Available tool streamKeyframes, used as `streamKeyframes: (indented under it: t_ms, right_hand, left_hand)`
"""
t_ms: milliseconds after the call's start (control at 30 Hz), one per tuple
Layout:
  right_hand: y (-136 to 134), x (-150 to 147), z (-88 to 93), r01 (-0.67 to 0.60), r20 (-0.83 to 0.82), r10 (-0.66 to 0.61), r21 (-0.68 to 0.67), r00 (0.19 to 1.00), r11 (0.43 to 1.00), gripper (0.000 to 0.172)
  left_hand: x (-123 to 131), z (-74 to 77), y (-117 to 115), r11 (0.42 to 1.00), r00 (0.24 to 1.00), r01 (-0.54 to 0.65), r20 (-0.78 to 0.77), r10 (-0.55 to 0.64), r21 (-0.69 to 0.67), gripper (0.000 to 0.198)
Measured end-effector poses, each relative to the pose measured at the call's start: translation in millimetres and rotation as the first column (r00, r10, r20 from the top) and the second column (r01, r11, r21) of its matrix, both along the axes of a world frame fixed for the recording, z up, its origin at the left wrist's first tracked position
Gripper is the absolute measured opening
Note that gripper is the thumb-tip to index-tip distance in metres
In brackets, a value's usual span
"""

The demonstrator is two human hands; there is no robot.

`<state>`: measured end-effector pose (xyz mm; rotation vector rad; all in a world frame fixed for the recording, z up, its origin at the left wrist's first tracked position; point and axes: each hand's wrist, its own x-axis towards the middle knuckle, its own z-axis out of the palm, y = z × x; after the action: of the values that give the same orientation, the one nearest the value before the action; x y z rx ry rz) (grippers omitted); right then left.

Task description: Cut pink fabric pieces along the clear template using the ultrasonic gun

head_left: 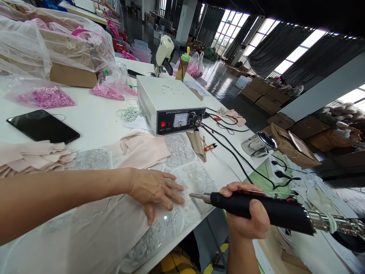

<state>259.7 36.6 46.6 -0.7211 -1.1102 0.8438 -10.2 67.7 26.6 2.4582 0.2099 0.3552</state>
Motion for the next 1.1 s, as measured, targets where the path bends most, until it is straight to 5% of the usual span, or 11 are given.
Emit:
streamKeyframes:
  t_ms: [433,700,1100]
  right_hand:
    - [2,-1,3.3,-0.008,-0.008,0.008,0.004,1.000,1.000,0.020]
    - [1,-1,2.8,-0.022,-0.014,0.022,0.007,1.000,1.000,0.020]
    - [-12,-3,11.9,-0.086,0.022,0.086,0.027,0.996,0.996,0.025]
  left_hand:
    - [-1,2.8,-1,0.996,1.000,-0.010,0.006,0.010,-0.083,0.015]
    - [-1,-2.2,3,0.992,0.994,0.049,-0.106,-0.036,0.119,0.027]
    - [0,-6.3,5,0.994,0.992,0.047,-0.120,-0.036,0.096,0.043]
